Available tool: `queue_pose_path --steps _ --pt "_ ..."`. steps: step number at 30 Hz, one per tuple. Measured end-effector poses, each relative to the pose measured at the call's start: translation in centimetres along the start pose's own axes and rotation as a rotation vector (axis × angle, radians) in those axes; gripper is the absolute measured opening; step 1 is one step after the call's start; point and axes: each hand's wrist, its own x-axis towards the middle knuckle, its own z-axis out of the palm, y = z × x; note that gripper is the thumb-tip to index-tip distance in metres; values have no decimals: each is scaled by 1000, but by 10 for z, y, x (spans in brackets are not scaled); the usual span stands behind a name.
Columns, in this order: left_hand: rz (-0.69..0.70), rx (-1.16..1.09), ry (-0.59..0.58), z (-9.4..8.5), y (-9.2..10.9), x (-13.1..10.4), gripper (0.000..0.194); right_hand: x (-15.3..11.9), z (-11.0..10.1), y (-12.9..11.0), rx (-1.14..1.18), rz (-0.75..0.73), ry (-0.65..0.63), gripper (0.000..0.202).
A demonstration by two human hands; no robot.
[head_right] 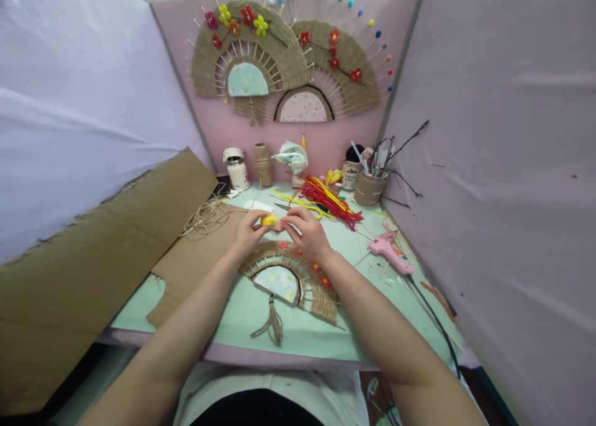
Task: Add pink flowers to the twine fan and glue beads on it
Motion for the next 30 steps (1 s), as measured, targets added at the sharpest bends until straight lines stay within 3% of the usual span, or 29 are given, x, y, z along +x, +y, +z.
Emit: queue_pose_path --steps 9,14,19,30 --pt "50 53 -54 11 5 -6 22 -2 4 5 -57 102 -12 19" --pt "80 78 -66 12 1 -6 23 -4 8 8 107 121 -25 19" --pt "105 146 -100 10 -3 -5 24 -7 13 15 175 231 -62 15" --pt "75 206 -225 6 5 -6 22 -5 8 13 182 220 -164 8"
